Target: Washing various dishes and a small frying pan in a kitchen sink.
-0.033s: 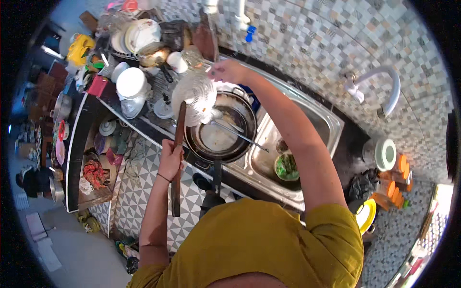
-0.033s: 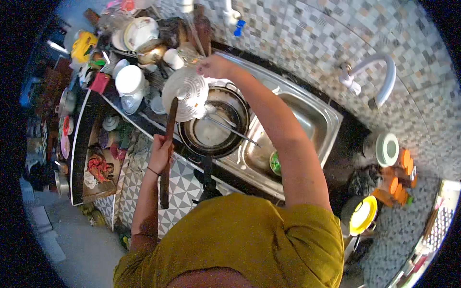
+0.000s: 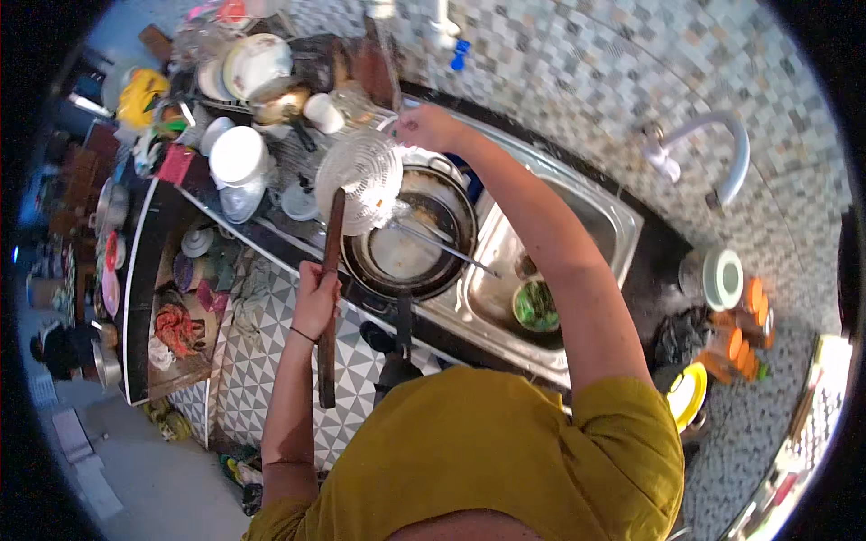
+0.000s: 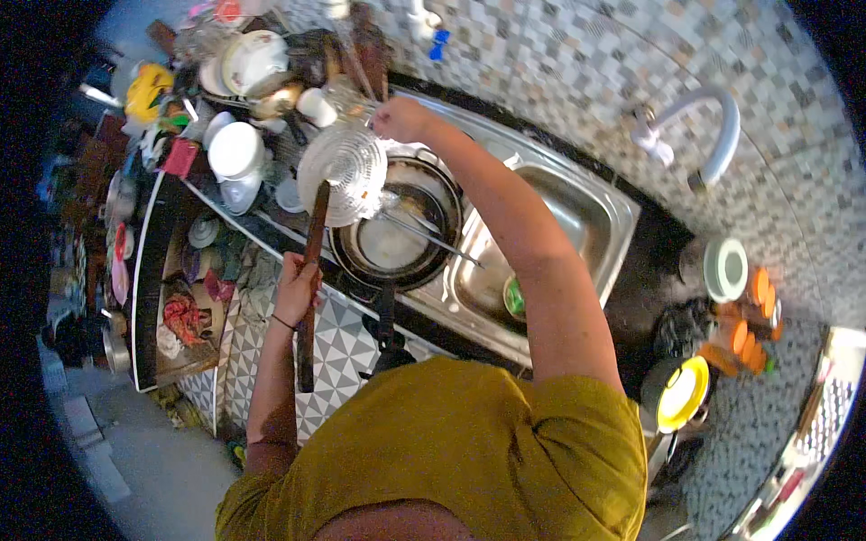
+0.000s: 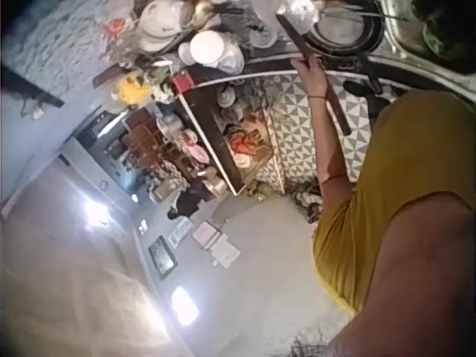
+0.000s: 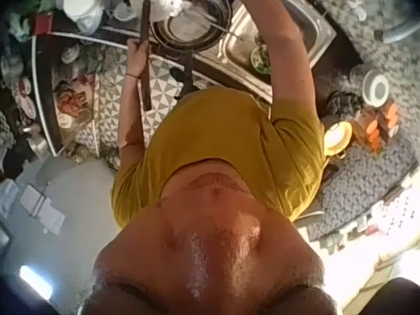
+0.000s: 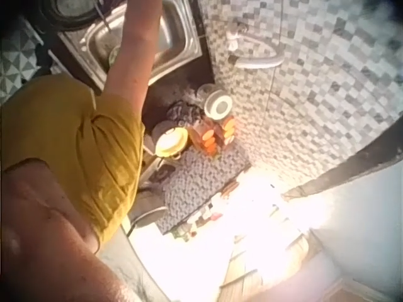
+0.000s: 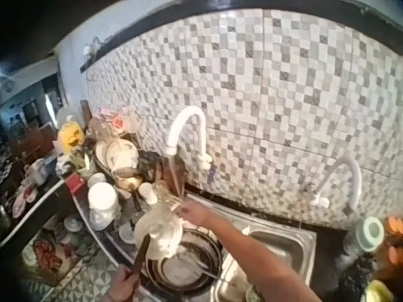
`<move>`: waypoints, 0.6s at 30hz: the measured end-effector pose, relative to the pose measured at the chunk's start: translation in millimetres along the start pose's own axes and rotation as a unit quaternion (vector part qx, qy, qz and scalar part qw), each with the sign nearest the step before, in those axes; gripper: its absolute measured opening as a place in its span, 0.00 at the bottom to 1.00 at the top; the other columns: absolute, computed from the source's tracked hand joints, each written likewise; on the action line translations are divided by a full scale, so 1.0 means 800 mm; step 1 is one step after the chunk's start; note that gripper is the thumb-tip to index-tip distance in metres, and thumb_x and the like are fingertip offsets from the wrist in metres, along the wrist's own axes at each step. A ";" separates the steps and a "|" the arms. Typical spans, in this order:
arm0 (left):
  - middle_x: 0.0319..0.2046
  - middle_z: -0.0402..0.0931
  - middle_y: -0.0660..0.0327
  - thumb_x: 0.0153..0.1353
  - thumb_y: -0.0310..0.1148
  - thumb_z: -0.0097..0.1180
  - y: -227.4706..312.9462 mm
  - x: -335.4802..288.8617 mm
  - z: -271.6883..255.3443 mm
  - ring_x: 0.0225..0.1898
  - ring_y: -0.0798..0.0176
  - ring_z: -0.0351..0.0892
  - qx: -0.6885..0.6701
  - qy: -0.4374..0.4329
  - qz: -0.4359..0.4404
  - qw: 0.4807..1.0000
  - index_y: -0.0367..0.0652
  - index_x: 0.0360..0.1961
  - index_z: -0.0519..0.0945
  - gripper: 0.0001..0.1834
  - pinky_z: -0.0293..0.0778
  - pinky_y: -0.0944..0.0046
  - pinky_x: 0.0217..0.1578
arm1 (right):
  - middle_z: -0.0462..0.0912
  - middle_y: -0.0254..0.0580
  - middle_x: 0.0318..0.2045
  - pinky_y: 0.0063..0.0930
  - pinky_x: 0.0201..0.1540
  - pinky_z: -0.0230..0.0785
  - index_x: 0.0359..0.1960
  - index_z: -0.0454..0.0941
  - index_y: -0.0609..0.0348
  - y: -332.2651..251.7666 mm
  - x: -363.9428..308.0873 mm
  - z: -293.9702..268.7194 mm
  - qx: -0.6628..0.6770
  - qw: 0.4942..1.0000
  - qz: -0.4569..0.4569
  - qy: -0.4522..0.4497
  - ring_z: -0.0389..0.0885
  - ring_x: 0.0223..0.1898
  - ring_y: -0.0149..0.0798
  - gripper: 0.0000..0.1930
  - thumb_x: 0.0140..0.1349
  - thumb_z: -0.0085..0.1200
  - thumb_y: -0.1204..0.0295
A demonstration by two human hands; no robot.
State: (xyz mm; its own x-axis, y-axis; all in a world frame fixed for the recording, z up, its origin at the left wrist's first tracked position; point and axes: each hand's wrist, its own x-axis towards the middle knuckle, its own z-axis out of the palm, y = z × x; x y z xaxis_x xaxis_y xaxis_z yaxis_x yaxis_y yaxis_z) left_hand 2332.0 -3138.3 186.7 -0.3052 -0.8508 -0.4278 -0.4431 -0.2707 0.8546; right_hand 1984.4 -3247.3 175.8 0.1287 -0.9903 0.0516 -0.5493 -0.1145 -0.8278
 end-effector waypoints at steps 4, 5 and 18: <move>0.25 0.67 0.61 0.64 0.32 0.45 -0.018 -0.010 0.006 0.21 0.71 0.66 -0.102 -0.065 -0.042 0.992 0.48 0.36 0.58 0.09 0.63 0.71 0.11 | 0.80 0.52 0.27 0.42 0.36 0.72 0.27 0.80 0.58 0.042 -0.090 -0.008 -0.254 0.957 0.084 0.111 0.80 0.32 0.53 0.13 0.54 0.47 0.62; 0.25 0.67 0.61 0.64 0.32 0.45 -0.018 -0.009 0.011 0.21 0.71 0.66 -0.097 -0.079 -0.047 0.991 0.48 0.36 0.58 0.09 0.63 0.71 0.11 | 0.80 0.54 0.26 0.43 0.36 0.72 0.23 0.80 0.61 0.077 -0.134 -0.012 -0.325 0.940 0.072 0.077 0.80 0.31 0.54 0.14 0.53 0.46 0.64; 0.28 0.69 0.61 0.65 0.34 0.45 0.025 -0.006 0.081 0.23 0.70 0.68 -0.122 -0.137 -0.072 0.980 0.48 0.36 0.59 0.08 0.64 0.71 0.14 | 0.55 0.61 0.58 0.53 0.53 0.64 0.61 0.58 0.36 0.183 -0.497 0.182 -0.320 0.871 0.354 -0.116 0.61 0.56 0.63 0.30 0.56 0.53 0.58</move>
State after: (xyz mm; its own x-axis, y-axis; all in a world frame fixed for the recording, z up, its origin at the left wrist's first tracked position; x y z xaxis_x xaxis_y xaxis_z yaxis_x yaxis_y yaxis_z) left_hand 2269.7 -3110.7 186.5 -0.4835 -0.6524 -0.5836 -0.2935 -0.5073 0.8102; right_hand 1972.6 -2858.6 -47.4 -0.3070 -0.7965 -0.5210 -0.8971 0.4250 -0.1210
